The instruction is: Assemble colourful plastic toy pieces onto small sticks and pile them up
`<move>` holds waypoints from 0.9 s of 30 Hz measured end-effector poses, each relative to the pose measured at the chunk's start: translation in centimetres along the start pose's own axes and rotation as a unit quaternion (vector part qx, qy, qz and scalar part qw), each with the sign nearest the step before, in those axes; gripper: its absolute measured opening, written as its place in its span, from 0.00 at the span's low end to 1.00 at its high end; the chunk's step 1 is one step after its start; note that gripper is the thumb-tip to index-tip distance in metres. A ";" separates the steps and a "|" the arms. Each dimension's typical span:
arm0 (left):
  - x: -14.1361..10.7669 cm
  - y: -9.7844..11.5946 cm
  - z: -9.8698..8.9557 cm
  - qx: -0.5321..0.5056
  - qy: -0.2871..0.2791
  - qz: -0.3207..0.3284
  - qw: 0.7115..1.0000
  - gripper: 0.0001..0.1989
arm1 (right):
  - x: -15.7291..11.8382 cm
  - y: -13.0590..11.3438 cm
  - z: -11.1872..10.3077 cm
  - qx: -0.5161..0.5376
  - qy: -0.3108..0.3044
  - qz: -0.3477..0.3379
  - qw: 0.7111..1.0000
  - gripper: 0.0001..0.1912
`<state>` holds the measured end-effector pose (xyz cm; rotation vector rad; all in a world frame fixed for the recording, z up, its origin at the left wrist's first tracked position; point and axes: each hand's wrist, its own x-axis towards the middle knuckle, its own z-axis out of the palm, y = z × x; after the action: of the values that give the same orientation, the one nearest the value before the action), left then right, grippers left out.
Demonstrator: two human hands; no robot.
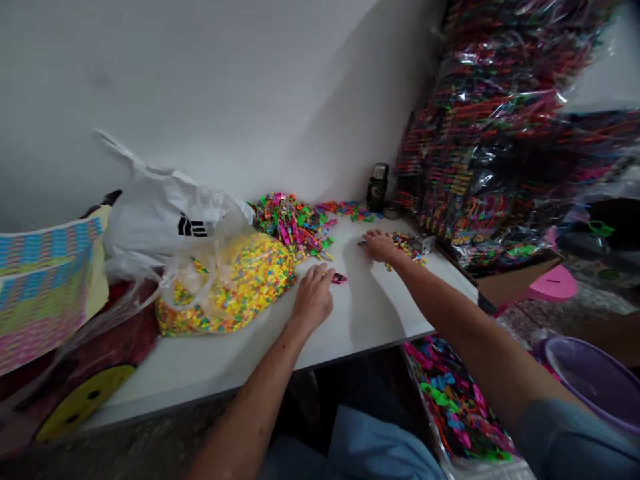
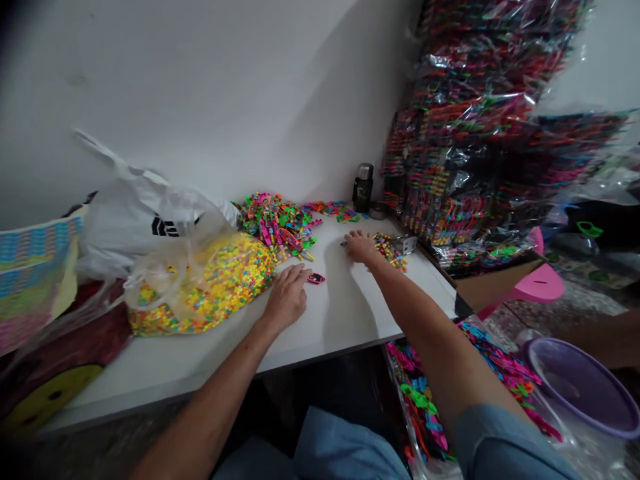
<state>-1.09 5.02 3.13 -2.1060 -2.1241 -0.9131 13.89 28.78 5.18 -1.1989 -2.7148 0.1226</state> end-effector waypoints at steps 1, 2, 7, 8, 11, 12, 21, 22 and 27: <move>1.1 -0.1 -0.1 0.019 -0.042 0.015 0.999 0.27 | -0.2 0.8 0.9 -0.005 -0.009 0.001 1.000 0.18; 2.0 -0.2 0.0 0.027 -0.078 0.018 0.996 0.25 | -0.4 1.4 1.6 -0.007 -0.012 0.003 1.000 0.16; 3.8 -0.7 1.1 -0.004 -0.104 -0.008 0.994 0.09 | -0.1 1.9 3.1 0.023 0.029 0.001 0.999 0.13; 3.7 -0.8 1.3 -0.015 -0.095 -0.016 0.995 0.09 | -0.1 1.9 3.1 0.037 0.041 -0.004 0.998 0.12; 2.8 -0.8 1.3 -0.097 -0.049 -0.083 0.991 0.12 | -0.4 1.6 2.5 0.096 0.087 -0.014 0.991 0.12; 2.5 -0.7 1.1 -0.190 -0.019 -0.134 0.972 0.12 | -0.9 1.3 2.3 0.121 0.107 -0.012 0.987 0.13; -1.0 1.3 -4.0 -0.824 0.155 -0.289 0.461 0.12 | -15.7 -9.6 1.3 0.555 0.110 0.015 0.824 0.15; -1.4 1.5 -4.5 -0.839 0.149 -0.280 0.442 0.11 | -17.4 -11.1 1.4 0.578 0.081 0.018 0.812 0.14; -2.4 3.3 -5.8 -0.855 0.164 -0.277 0.407 0.09 | -21.8 -16.2 1.7 0.598 0.015 -0.012 0.801 0.13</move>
<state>-0.05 0.25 8.21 -0.2232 -1.0834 -4.1435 16.30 1.73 3.15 -0.6836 -1.8595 1.4962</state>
